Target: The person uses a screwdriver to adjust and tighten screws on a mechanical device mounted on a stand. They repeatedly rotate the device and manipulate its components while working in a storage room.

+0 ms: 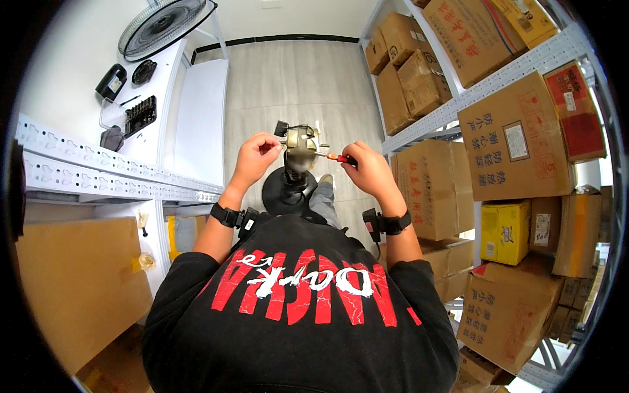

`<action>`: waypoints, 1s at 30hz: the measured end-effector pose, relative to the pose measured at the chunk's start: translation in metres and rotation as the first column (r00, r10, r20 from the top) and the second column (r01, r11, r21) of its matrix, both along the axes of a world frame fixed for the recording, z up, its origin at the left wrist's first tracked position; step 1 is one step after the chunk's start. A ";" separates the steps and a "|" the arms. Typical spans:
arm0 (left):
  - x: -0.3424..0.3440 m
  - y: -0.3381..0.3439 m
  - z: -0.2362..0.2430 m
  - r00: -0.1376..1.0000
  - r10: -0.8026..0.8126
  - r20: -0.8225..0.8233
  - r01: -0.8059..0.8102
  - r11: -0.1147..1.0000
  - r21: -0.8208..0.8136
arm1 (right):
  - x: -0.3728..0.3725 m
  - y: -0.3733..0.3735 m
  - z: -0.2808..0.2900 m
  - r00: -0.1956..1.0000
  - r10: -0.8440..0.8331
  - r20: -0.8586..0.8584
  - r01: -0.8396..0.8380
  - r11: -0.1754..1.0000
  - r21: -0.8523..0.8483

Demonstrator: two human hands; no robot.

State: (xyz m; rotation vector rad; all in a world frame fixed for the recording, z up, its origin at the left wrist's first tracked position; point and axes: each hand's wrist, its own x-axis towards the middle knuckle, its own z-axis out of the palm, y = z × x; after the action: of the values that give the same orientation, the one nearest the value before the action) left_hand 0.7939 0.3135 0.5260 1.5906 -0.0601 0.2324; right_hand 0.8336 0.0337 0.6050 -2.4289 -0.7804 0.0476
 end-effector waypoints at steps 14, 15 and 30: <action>-0.003 0.012 0.006 0.953 -0.257 -0.159 0.178 0.903 -0.391 | -0.002 -0.008 -0.002 0.999 0.004 -0.054 -0.003 1.000 0.021; -0.002 0.011 0.006 0.951 -0.259 -0.170 0.171 0.896 -0.410 | -0.003 -0.009 -0.002 0.999 -0.002 -0.051 0.003 1.000 0.020; 0.002 0.017 -0.001 0.961 -0.204 -0.185 0.093 0.874 -0.477 | -0.001 -0.023 -0.006 0.993 -0.100 -0.065 0.104 0.993 0.060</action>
State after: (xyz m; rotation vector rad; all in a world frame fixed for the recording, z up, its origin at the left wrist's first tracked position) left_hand 0.7959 0.3309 0.5253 1.1145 0.0504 -0.0616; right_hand 0.8323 0.0106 0.5995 -2.3917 -0.6202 0.0581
